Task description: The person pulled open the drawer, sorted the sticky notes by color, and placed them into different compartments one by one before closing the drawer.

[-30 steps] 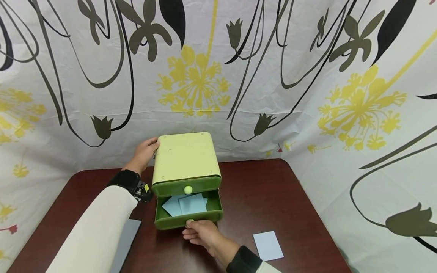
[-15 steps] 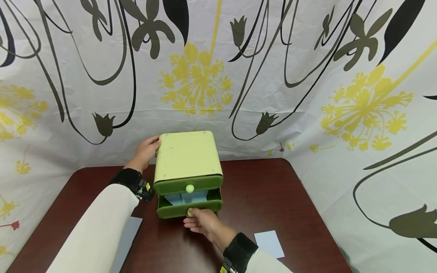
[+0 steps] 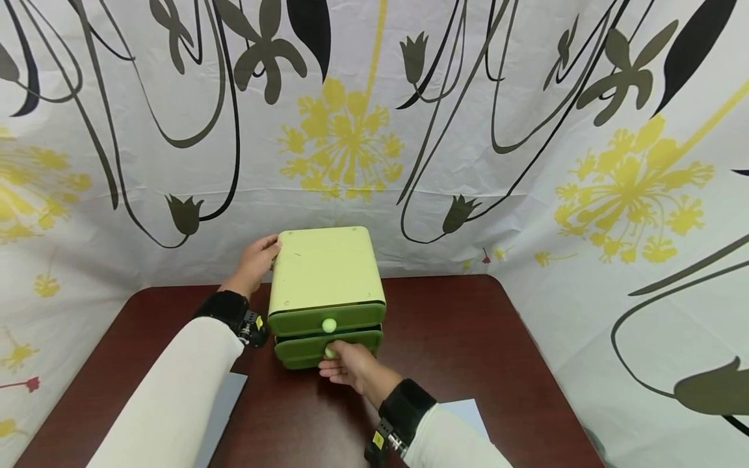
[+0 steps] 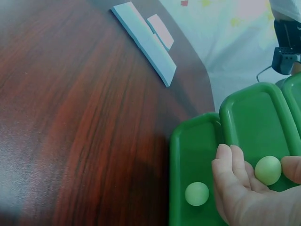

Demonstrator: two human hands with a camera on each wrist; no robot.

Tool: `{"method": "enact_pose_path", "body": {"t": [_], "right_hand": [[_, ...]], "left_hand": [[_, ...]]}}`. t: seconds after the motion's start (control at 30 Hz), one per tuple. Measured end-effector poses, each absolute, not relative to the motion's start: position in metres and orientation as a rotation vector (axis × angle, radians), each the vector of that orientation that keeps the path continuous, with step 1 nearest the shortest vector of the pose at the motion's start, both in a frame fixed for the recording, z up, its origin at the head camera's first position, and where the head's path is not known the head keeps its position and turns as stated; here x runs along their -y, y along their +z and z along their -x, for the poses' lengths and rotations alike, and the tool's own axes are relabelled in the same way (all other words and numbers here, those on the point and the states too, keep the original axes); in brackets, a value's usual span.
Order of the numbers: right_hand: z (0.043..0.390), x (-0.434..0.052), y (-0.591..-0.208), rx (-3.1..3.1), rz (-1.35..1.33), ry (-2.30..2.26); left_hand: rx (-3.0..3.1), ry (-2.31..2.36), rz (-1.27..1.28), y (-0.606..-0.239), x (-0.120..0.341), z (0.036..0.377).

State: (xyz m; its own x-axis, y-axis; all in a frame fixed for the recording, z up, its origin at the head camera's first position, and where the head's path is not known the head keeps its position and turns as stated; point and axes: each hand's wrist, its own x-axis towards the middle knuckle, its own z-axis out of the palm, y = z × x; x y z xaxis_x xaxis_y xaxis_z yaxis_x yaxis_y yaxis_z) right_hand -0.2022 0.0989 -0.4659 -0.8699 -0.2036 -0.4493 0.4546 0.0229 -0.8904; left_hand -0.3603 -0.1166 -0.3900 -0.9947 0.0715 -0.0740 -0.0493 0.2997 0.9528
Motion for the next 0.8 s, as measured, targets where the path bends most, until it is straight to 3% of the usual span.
{"method": "enact_pose_path", "body": {"t": [0.8], "right_hand": [[0.222, -0.095, -0.452, -1.827, -0.326, -1.791]], "left_hand": [[-2.456, 1.796, -0.007, -0.39, 0.115, 0.359]]}}
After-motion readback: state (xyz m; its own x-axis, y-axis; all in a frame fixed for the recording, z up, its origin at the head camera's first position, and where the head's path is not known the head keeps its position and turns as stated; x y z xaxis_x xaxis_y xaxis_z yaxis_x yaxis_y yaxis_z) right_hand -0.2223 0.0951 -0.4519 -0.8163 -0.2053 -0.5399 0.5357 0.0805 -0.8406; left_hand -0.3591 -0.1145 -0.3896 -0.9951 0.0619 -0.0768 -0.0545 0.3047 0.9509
